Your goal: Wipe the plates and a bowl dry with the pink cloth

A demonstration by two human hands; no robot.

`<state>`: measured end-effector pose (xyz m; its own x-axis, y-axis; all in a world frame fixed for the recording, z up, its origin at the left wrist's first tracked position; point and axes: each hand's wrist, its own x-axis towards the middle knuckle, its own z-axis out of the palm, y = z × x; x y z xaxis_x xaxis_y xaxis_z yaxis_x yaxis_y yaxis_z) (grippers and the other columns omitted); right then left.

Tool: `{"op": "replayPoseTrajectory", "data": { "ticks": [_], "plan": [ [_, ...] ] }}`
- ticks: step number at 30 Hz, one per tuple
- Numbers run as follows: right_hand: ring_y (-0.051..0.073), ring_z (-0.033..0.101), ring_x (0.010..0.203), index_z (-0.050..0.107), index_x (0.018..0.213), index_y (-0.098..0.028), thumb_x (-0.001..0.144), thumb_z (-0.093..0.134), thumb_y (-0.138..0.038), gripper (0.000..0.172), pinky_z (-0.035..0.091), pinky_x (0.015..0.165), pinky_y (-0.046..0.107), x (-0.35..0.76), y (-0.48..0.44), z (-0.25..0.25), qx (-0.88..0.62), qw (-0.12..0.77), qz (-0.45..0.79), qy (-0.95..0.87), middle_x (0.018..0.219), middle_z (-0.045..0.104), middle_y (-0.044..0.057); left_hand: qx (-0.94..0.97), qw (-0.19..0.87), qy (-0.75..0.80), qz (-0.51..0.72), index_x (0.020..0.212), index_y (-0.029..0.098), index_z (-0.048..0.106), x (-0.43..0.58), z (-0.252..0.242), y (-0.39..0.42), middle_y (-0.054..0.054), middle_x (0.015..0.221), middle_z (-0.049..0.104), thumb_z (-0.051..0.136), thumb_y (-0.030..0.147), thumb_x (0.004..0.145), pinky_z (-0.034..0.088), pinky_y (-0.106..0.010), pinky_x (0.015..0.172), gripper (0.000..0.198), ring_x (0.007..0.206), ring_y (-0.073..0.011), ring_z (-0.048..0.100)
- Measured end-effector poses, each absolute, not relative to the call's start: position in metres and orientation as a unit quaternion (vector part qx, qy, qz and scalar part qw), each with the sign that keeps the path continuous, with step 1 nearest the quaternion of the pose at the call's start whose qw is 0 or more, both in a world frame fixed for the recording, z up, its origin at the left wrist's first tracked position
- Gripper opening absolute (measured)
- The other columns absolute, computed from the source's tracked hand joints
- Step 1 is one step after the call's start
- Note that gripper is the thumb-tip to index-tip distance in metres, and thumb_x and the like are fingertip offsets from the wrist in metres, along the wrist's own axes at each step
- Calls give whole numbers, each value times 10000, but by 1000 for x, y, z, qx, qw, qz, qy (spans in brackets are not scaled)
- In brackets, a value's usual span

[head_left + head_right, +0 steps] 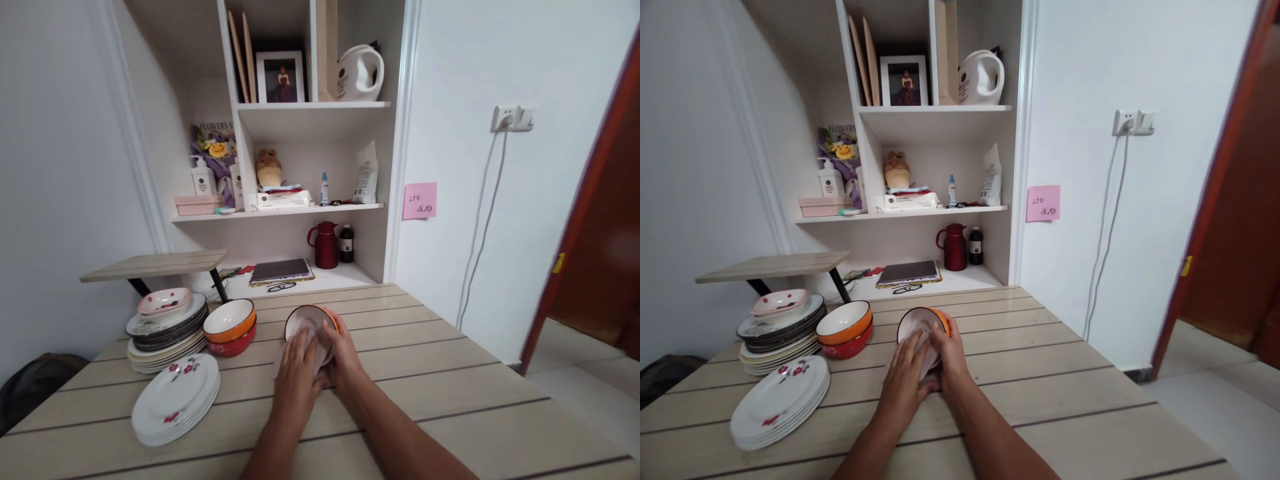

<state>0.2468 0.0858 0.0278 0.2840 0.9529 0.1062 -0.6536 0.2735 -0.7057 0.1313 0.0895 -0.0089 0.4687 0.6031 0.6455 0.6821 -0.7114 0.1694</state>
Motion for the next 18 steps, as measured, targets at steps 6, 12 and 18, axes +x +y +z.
{"op": "replayPoseTrajectory", "data": {
  "ticks": [6,12,18],
  "plan": [
    [214,682,838,568,1160,-279,649,800,-366,568,528,775,328,245,85,27,-281,740,543,-282,949,728,9,-856,57,-393,-331,1390,254,425,131,-6,90,-123,1409,526,701,58,676,452,-543,1035,790,1294,-325,494],
    [202,660,845,614,1124,-255,604,787,-270,548,504,773,292,243,84,26,-300,719,546,-309,936,726,11,-866,95,-401,-283,1269,239,531,132,7,81,-72,1275,595,586,-23,663,496,-430,943,662,1169,-267,545],
    [192,644,815,620,1098,-237,624,710,-204,484,494,763,288,246,86,27,-288,705,557,-331,929,726,15,-871,126,-398,-258,1174,228,590,134,13,72,-70,1135,646,544,2,710,496,-405,768,518,977,-267,570]
  ]
}}
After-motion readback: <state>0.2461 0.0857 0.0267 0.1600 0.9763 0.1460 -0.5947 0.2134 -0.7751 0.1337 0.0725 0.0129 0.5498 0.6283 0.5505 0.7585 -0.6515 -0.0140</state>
